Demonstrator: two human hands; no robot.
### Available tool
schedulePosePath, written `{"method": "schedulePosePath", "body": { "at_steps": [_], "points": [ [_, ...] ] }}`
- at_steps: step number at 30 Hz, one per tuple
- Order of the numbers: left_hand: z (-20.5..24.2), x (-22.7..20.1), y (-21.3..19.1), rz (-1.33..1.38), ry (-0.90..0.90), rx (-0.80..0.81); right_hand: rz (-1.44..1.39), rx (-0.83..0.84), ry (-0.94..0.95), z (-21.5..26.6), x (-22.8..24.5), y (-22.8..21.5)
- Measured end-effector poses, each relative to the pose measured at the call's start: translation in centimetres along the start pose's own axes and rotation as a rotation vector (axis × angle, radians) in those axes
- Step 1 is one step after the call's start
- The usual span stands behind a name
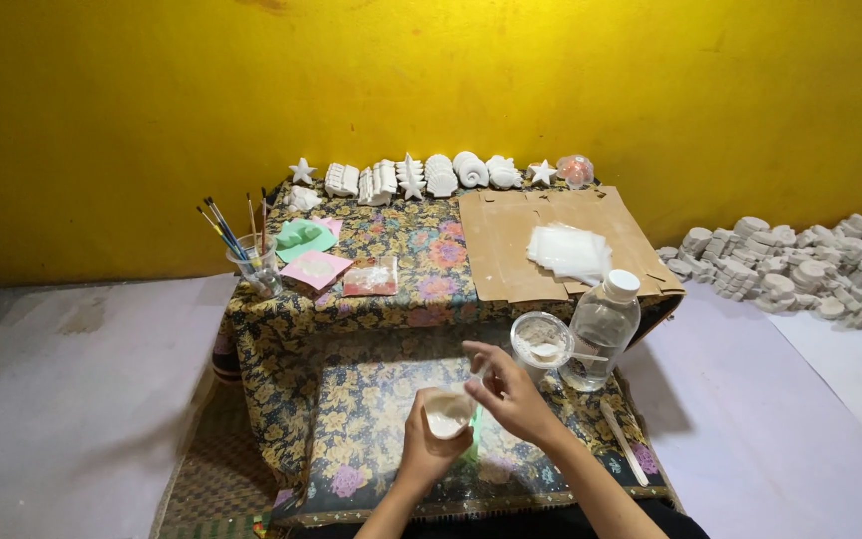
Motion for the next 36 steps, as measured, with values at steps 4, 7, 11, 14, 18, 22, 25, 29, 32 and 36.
{"method": "schedulePosePath", "body": {
  "at_steps": [4, 7, 11, 14, 18, 22, 25, 29, 32, 36],
  "points": [
    [0.5, -1.9, -0.6, 0.04, -0.057, 0.014, 0.244, 0.029, -0.229, 0.9, 2.0, -0.3],
    [-0.6, -0.3, -0.6, 0.079, -0.033, 0.007, 0.306, -0.063, -0.283, 2.3, 6.1, -0.8],
    [-0.7, -0.5, -0.7, 0.068, -0.014, 0.025, 0.352, -0.171, -0.34, 3.2, 3.6, 0.3],
    [-0.3, -1.5, -0.8, 0.043, 0.026, 0.08, 0.301, -0.188, -0.437, 3.4, 1.7, 2.0],
    [-0.2, -1.2, -0.6, 0.038, -0.017, 0.124, 0.257, -0.042, -0.326, 3.5, 0.8, 2.4],
    [-0.9, 0.7, -0.2, 0.092, 0.035, 0.068, 0.264, -0.032, -0.338, 3.5, 4.0, 0.4],
    [-0.6, -0.8, -0.6, 0.175, 0.117, 0.086, 0.327, -0.076, -0.45, 3.6, 5.7, -0.4],
    [-0.8, -0.3, -0.3, 0.165, 0.069, 0.084, 0.419, -0.069, -0.519, 3.5, 4.2, 0.3],
    [-0.8, -0.3, -0.4, 0.064, 0.087, 0.039, 0.436, -0.046, -0.487, 3.5, 4.0, 0.6],
    [-0.5, -1.1, -0.9, 0.007, 0.191, -0.082, 0.306, -0.135, -0.345, 3.5, 2.7, 1.1]
  ]
}}
Point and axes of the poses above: each hand's wrist, its own z-axis away from the middle knuckle, its own y-axis out of the palm, x = y × z, the point moved 3 cm from there along -z, towards the middle knuckle, and after that the axes turned 5 degrees about -y, right-handed, at the moved point
